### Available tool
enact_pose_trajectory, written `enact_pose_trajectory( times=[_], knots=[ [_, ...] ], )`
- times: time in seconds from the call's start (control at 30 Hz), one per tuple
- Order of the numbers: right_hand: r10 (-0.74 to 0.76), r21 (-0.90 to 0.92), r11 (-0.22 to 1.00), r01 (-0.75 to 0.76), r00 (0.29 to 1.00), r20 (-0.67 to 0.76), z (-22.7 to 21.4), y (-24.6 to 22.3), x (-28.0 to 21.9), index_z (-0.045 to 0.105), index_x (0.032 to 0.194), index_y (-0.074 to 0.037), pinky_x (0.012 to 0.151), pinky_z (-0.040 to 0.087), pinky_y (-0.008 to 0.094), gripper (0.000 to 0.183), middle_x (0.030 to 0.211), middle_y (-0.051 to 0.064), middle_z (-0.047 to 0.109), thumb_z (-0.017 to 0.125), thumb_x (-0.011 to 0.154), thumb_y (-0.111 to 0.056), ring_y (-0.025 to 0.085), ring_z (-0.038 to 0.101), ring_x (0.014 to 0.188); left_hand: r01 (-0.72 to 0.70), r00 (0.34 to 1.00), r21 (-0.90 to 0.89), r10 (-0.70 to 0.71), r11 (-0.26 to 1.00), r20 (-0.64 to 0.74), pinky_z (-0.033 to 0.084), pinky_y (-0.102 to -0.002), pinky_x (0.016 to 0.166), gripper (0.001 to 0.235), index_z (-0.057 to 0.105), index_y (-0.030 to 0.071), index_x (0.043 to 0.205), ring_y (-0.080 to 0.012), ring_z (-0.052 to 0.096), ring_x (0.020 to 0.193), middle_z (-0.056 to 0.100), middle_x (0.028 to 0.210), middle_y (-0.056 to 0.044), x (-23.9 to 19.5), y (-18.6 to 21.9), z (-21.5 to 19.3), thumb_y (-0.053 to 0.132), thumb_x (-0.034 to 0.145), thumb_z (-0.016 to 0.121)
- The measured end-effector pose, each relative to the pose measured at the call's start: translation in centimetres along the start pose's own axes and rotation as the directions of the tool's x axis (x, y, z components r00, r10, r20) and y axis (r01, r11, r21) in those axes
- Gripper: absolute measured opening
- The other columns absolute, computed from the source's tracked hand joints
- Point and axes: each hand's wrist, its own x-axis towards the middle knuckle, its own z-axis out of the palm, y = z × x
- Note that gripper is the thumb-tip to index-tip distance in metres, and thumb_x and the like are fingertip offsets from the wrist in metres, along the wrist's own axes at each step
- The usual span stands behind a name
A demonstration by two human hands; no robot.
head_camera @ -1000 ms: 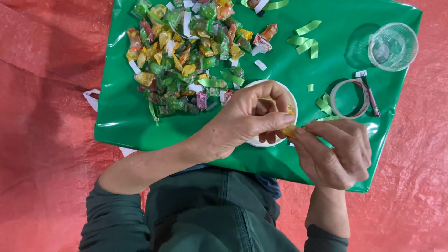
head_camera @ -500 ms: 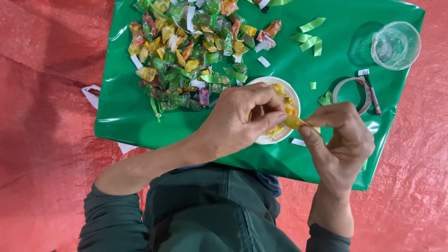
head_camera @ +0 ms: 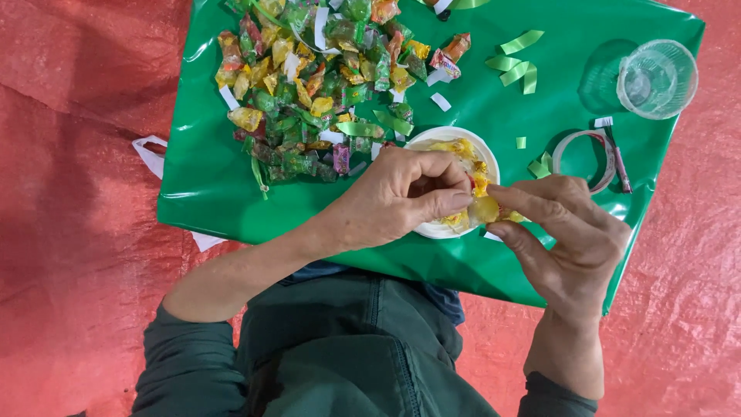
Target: The person repeatedly picks individually wrapped candies from a pile on a green table, places them into a small white bowl, and then removes them again. The person handles the candies by hand without using any tools. The process is repetitive and does not show a clear final arrangement or destination for the candies.
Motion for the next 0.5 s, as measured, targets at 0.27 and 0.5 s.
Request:
enact_pose_trajectory(
  times=[0.27, 0.5],
  knots=[
    [0.087, -0.046, 0.995, -0.087, 0.996, 0.003, 0.7, 0.0, 0.2, 0.076, 0.103, 0.002, 0.087, 0.055, 0.037, 0.014, 0.102, 0.016, 0.075, 0.084, 0.092, -0.002, 0.025, 0.072, 0.095, 0.016, 0.994, 0.106, -0.004, 0.994, -0.111, 0.056, -0.028, 0.070, 0.017, 0.062, 0.013, 0.090, -0.0099, 0.066, 0.086, 0.066, 0.089, 0.001, -0.8, -2.3, -0.4, 0.025, 0.102, 0.065],
    [0.040, -0.163, 0.986, -0.038, 0.999, 0.009, 1.0, 0.7, 0.0, 0.076, 0.098, -0.005, 0.088, 0.046, 0.041, 0.012, 0.096, 0.009, 0.075, 0.087, 0.094, -0.006, 0.022, 0.069, 0.092, 0.088, 0.991, 0.120, -0.075, 0.989, -0.107, 0.060, -0.026, 0.072, 0.016, 0.067, 0.011, 0.091, -0.0092, 0.070, 0.092, 0.071, 0.092, 0.000, -0.5, -3.9, -0.9, 0.025, 0.098, 0.069]
  ],
)
